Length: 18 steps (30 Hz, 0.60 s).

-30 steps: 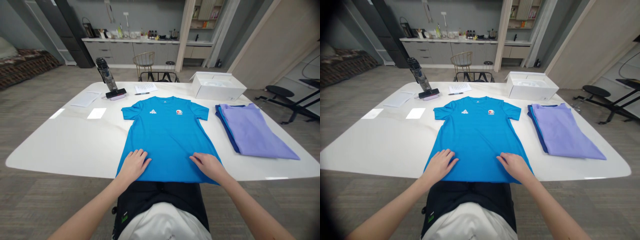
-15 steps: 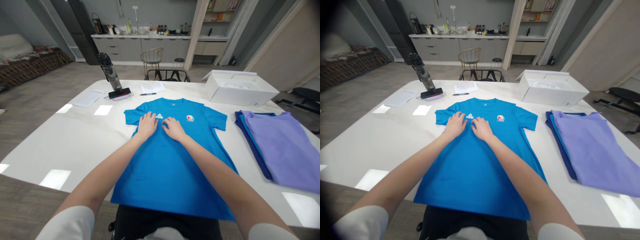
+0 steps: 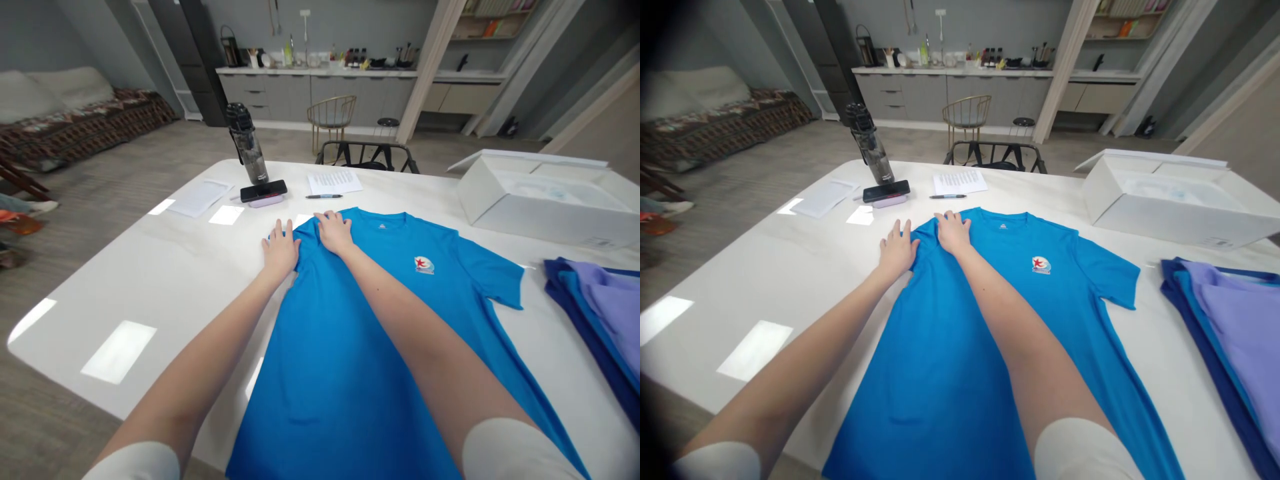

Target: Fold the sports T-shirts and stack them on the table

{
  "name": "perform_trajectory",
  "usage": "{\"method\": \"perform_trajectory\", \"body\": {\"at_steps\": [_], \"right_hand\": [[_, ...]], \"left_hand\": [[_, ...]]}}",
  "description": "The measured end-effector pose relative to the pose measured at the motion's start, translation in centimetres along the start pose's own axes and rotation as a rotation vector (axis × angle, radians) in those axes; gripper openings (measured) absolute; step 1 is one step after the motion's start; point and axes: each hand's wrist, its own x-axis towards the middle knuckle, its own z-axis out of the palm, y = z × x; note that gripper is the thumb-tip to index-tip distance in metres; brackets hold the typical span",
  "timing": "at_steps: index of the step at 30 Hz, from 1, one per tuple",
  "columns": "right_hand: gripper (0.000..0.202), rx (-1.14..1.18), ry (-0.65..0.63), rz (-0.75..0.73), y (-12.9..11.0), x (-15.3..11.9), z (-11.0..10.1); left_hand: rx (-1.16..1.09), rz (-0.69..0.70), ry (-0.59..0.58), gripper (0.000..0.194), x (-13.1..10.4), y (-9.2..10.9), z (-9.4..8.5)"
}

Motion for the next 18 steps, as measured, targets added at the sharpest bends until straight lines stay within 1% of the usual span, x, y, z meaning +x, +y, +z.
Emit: {"method": "perform_trajectory", "body": {"at_steps": [2, 4, 6, 9, 11, 13, 15, 17, 18], "right_hand": [[0.046, -0.001, 0.006, -0.017, 0.1, 1.8, 0.0], [0.041, 0.012, -0.039, -0.069, 0.4, 3.5, 0.1], [0.032, 0.032, -0.099, -0.12, 0.8, 4.9, 0.3], [0.022, 0.053, -0.136, -0.157, 1.2, 6.0, 0.7], [0.02, 0.061, -0.098, -0.162, 1.1, 6.3, 0.9], [0.022, 0.081, -0.018, -0.157, 0.8, 6.4, 0.9], [0.025, 0.106, 0.058, -0.147, 0.6, 6.5, 1.0], [0.026, 0.118, 0.088, -0.132, 0.4, 6.7, 1.1], [0.025, 0.12, 0.088, -0.12, 0.4, 6.8, 1.2]], "left_hand": [[0.017, -0.015, 0.011, 0.05, 1.1, -1.3, -0.4], [0.027, -0.039, -0.024, 0.045, 2.5, -2.7, -0.8], [0.007, -0.035, -0.089, 0.044, 4.0, -3.6, -1.0], [-0.083, 0.002, -0.216, 0.04, 6.2, -4.0, -1.0], [-0.149, 0.022, -0.318, 0.04, 7.6, -3.8, -1.1], [-0.194, 0.037, -0.415, 0.039, 8.7, -3.7, -1.2], [-0.226, 0.037, -0.491, 0.03, 9.7, -3.8, -1.5], [-0.286, 0.018, -0.512, 0.02, 10.3, -4.2, -1.8], [-0.335, -0.004, -0.499, 0.016, 10.6, -4.5, -1.9]]}}
